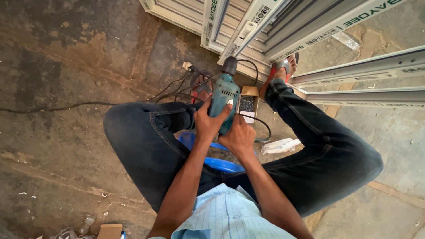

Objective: The person uses a corded drill to fasten screws into a white aluminum window frame, then fits a white plastic strip into the frame's groove. The person continues drilling additional fasteners into the frame.

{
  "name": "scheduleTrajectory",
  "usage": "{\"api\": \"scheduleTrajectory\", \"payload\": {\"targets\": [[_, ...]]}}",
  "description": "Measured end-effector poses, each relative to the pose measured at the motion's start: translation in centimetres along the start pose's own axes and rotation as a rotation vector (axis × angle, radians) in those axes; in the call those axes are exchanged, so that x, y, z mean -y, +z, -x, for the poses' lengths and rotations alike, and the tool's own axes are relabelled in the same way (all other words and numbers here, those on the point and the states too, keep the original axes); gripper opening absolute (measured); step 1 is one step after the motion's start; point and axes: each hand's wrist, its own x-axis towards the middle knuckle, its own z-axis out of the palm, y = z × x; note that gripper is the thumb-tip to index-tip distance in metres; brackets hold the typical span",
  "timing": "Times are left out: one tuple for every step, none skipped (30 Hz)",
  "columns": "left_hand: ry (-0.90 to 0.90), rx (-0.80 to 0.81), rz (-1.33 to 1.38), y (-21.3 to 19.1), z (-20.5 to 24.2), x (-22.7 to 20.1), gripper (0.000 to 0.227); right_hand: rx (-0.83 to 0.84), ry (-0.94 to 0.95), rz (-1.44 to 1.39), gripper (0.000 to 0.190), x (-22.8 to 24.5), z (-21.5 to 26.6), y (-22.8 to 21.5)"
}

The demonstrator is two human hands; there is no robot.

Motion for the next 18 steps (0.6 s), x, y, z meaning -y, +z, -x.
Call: {"api": "scheduleTrajectory", "payload": {"targets": [[-0.009, -0.002, 0.003, 0.04, -0.05, 0.05, 0.057, -0.006, -0.003, 0.004, 0.042, 0.07, -0.05, -0.05], [-0.02, -0.002, 0.004, 0.06, -0.06, 0.07, 0.057, 0.0, 0.001, 0.004, 0.042, 0.16, -0.06, -0.12], [-0.03, -0.003, 0.006, 0.06, -0.05, 0.08, 0.058, 0.006, 0.006, 0.005, 0.041, 0.26, -0.05, -0.18], [-0.022, -0.004, 0.013, 0.07, -0.05, 0.08, 0.056, 0.011, 0.008, 0.006, 0.041, 0.33, -0.08, -0.23], [-0.014, -0.006, 0.019, 0.04, -0.03, 0.08, 0.054, 0.0, 0.005, 0.001, 0.042, 0.41, -0.1, -0.26], [-0.007, -0.008, 0.027, 0.05, 0.0, 0.05, 0.053, -0.01, 0.002, -0.002, 0.044, 0.48, -0.1, -0.32], [-0.006, -0.01, 0.021, 0.02, 0.01, 0.02, 0.054, -0.019, -0.001, -0.006, 0.045, 0.55, -0.14, -0.36], [-0.005, -0.013, 0.013, -0.05, 0.0, 0.0, 0.055, -0.009, 0.003, -0.003, 0.045, 0.63, -0.18, -0.35], [-0.004, -0.016, 0.006, -0.08, 0.02, -0.03, 0.056, 0.002, 0.008, -0.001, 0.046, 0.69, -0.15, -0.4], [-0.001, -0.014, 0.015, -0.06, 0.04, -0.09, 0.055, 0.011, 0.013, 0.003, 0.046, 0.69, -0.17, -0.49], [0.002, -0.012, 0.024, -0.04, 0.01, -0.16, 0.054, 0.017, 0.016, 0.01, 0.046, 0.7, -0.22, -0.58], [0.005, -0.011, 0.031, -0.09, -0.03, -0.24, 0.053, 0.023, 0.019, 0.014, 0.045, 0.78, -0.26, -0.63], [0.005, -0.011, 0.025, -0.13, -0.06, -0.31, 0.054, 0.029, 0.022, 0.018, 0.044, 0.86, -0.31, -0.66], [0.003, -0.014, 0.016, -0.21, -0.09, -0.32, 0.054, 0.024, 0.022, 0.0, 0.047, 0.95, -0.33, -0.61], [0.002, -0.017, 0.007, -0.31, -0.09, -0.32, 0.055, 0.019, 0.023, -0.019, 0.049, 1.03, -0.31, -0.57], [-0.005, -0.017, 0.01, -0.28, -0.03, -0.36, 0.056, 0.012, 0.024, -0.031, 0.052, 0.98, -0.26, -0.65], [-0.011, -0.018, 0.013, -0.32, 0.03, -0.39, 0.056, 0.007, 0.017, -0.027, 0.05, 1.01, -0.21, -0.66], [-0.017, -0.017, 0.019, -0.23, 0.06, -0.44, 0.056, 0.002, 0.012, -0.02, 0.049, 0.97, -0.19, -0.71]]}}
